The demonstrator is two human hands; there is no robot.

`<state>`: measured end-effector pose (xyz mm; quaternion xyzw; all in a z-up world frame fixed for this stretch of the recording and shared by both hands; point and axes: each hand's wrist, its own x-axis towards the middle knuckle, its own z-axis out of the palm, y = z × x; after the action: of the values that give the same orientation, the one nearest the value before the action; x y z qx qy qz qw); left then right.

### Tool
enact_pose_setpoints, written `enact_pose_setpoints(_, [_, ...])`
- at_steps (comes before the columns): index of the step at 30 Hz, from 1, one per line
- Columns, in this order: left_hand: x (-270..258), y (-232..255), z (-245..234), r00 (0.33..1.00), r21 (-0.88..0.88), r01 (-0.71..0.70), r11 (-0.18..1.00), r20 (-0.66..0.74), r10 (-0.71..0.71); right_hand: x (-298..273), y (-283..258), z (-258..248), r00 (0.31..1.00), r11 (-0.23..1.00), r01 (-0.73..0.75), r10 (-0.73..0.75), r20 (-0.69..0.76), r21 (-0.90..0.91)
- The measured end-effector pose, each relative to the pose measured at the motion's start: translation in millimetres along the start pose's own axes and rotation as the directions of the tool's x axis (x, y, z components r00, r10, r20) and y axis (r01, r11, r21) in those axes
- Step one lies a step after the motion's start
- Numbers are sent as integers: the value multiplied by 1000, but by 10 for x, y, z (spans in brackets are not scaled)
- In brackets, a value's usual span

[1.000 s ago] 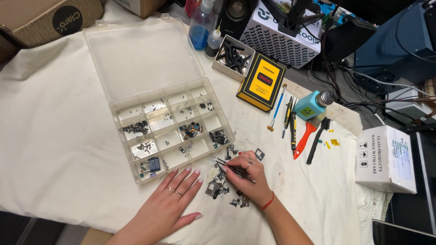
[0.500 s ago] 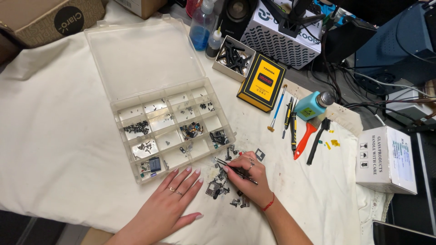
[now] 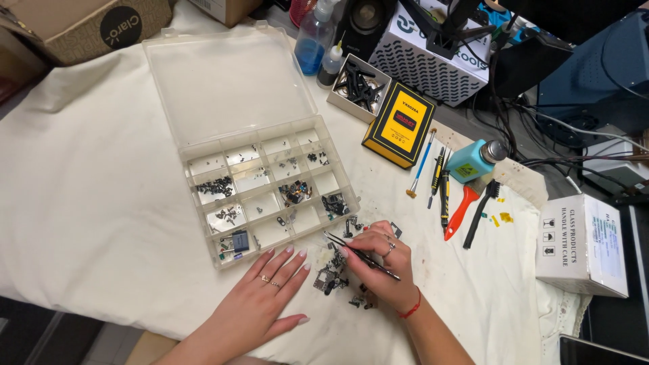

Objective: The person uses tweezers to pick up small electronic components from a pile on a white cloth and places them into a compartmentalized plastic organizer box. The person repeatedly selects components and sorts them into different sections of the box.

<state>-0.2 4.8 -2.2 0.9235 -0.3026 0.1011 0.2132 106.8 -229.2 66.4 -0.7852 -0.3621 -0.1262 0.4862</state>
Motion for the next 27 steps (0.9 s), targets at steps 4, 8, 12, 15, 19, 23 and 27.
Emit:
enact_pose_setpoints(4, [-17,-6,13,1000,-29,-1,1000,0,1,297,-36,36,995,996,87,-87,38,5])
enact_pose_setpoints(8, [-22,-1,30,1000,-46,11,999,-13,-11,636,-16,148,994,996,91,-92,66,11])
enact_pose_setpoints(12, [-45,5,94,1000,-36,15,999,-20,-16,986,83,342,988,991,135,-135,75,-5])
enact_pose_setpoints(15, [-55,3,148,1000,-19,24,1000,7,-24,1205,191,527,987,991,132,-130,92,-11])
enact_pose_setpoints(19, [-55,8,160,1000,-20,23,1000,11,-22,1350,359,773,990,997,75,-72,123,-24])
enact_pose_setpoints(23, [-63,-8,227,1000,-20,21,1000,14,-21,1426,429,893,989,998,48,-44,140,-27])
enact_pose_setpoints(27, [-62,-12,228,1000,-36,21,999,8,-20,1444,498,915,987,998,50,-42,158,-45])
